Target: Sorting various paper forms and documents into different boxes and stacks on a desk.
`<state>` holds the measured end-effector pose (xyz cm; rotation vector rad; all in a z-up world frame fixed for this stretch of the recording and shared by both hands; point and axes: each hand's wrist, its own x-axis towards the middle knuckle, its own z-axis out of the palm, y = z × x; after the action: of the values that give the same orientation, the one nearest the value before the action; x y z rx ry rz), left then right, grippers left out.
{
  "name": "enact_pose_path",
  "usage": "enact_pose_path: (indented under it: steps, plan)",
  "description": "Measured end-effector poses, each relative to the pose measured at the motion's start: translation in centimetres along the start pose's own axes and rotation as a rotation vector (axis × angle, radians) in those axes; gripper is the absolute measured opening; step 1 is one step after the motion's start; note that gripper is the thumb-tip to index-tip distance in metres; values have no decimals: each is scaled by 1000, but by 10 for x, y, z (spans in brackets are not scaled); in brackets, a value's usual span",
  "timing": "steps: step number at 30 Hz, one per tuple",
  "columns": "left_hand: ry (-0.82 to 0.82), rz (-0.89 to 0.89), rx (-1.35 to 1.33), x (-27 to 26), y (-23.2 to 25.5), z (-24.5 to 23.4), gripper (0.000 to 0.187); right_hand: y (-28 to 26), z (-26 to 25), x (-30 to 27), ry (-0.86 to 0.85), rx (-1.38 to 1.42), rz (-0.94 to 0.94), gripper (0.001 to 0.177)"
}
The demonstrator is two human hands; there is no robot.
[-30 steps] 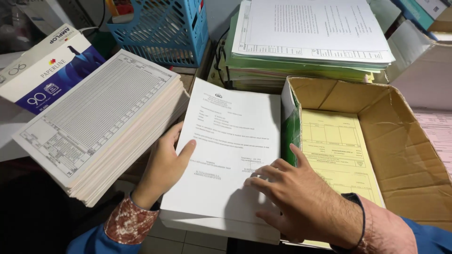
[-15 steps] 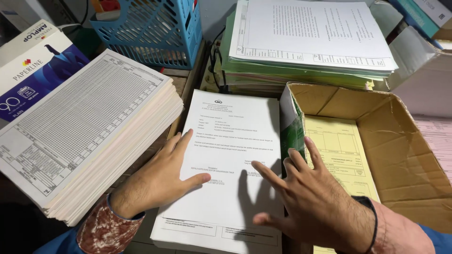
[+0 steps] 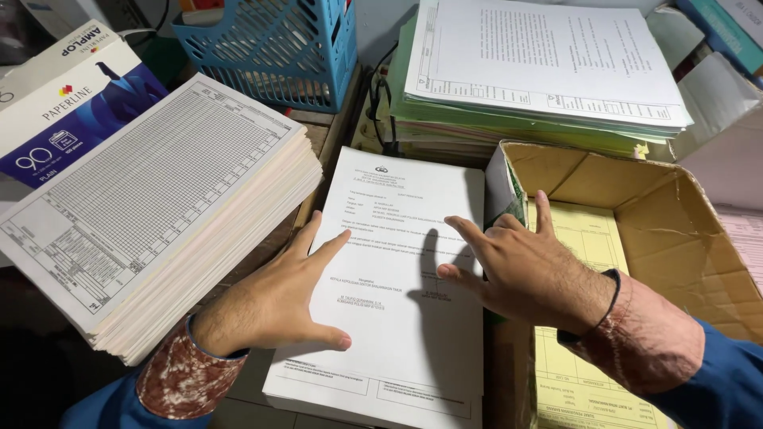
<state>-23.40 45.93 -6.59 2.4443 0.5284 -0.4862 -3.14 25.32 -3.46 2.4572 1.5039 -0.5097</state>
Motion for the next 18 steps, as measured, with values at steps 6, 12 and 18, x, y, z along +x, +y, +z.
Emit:
enact_pose_path:
  steps: [6,12,18]
  plan:
    - [54,104,-21,2,-9,8,148,10,15,2,91,-134,-52,84]
    - [20,49,16,-1,1,5,152,10,7,-9,57,-120,-72,83]
    - [393,272,336,-17,14,33,143,47,15,-65,379,-166,-196,82]
